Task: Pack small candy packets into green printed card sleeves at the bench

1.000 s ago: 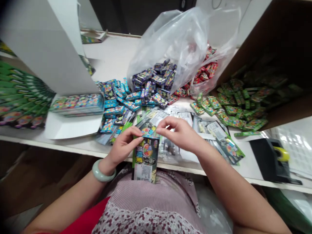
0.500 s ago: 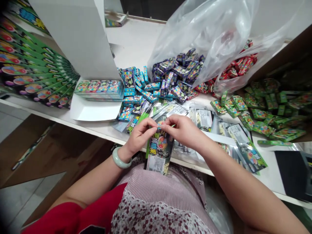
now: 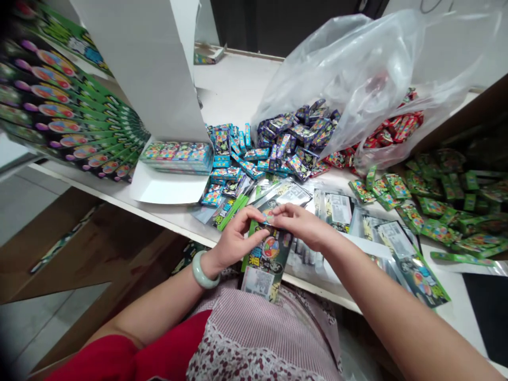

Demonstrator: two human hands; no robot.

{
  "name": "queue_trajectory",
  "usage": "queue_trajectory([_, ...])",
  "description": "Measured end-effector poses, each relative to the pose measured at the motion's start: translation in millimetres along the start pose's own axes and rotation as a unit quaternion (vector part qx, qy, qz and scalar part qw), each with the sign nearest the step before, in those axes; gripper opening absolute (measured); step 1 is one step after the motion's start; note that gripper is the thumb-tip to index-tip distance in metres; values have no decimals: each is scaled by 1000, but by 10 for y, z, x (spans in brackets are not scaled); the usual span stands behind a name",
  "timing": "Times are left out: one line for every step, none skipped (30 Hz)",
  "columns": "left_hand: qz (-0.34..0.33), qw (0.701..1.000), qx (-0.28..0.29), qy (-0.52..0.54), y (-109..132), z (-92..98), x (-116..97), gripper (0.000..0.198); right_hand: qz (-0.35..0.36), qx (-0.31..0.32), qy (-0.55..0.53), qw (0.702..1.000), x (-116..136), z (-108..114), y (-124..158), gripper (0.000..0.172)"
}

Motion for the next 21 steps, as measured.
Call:
queue_trajectory([31,999,25,33,50,-21,56,34,-29,18,-48,998,-38,-35,6,16])
queue_trajectory([66,994,64,65,114,-56,110,44,-50,34,-84,995,-57,-66,17,14])
queue_trajectory([101,985,108,92,190,-90,150,49,-62,48,-104,991,-59,-90,32,13])
queue_trajectory([130,975,148,105,272,-105,163,48,-66,62,-111,990,-46,-105,49,13])
queue_trajectory([148,968,177,101,345,-85,147,43,-61,75,-109,989,-21,-112,66,13])
queue_trajectory([152,967,184,83,395,-13,93,38,-47,86,-97,990,14,-104,80,15])
queue_trajectory([140,974,168,55,411,115,-2,34,-22,90,-76,993,58,-77,90,17])
queue_trajectory([110,985,130,20,394,300,-141,32,11,83,-47,995,108,-27,95,21])
queue_trajectory([65,995,72,-22,352,533,-320,31,47,63,-14,997,158,44,98,26])
queue_trajectory([11,998,4,-69,297,798,-524,29,83,35,17,996,204,127,104,31])
queue_trajectory([-41,989,-73,-118,232,1084,-728,28,112,7,47,993,238,206,117,35])
queue_trajectory([-93,970,-150,-169,162,1371,-920,28,132,-17,72,988,253,270,138,38])
queue_trajectory([-140,941,-207,-230,77,1616,-1078,26,144,-33,91,985,251,315,166,39])
queue_trajectory([-168,911,-233,-297,-43,1807,-1171,26,151,-45,104,982,234,343,204,39])
queue_trajectory([-178,885,-229,-365,-196,1951,-1192,27,156,-53,113,980,210,358,252,38])
queue_trajectory([-186,859,-227,-419,-345,2078,-1168,27,160,-61,119,978,182,368,309,37])
queue_trajectory([-181,838,-214,-468,-496,2179,-1088,29,164,-70,123,976,151,383,376,36])
queue_trajectory([-164,819,-201,-512,-636,2273,-964,32,168,-81,127,974,120,409,449,34])
queue_trajectory([-141,800,-189,-551,-758,2362,-813,35,171,-92,133,972,88,454,529,32])
queue_trajectory([-110,782,-159,-592,-869,2434,-625,38,173,-103,146,969,58,523,616,30])
queue_trajectory([-90,764,-150,-621,-950,2520,-461,39,175,-117,166,963,31,621,713,28])
Point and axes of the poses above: each hand's wrist, its own y-axis away from the middle knuckle, its own z-axis out of the back of the hand, x = y × z, the point moved 7 cm from there along -y, towards the middle knuckle, and after that the axes turned 11 degrees about z, right-handed, at the moved point
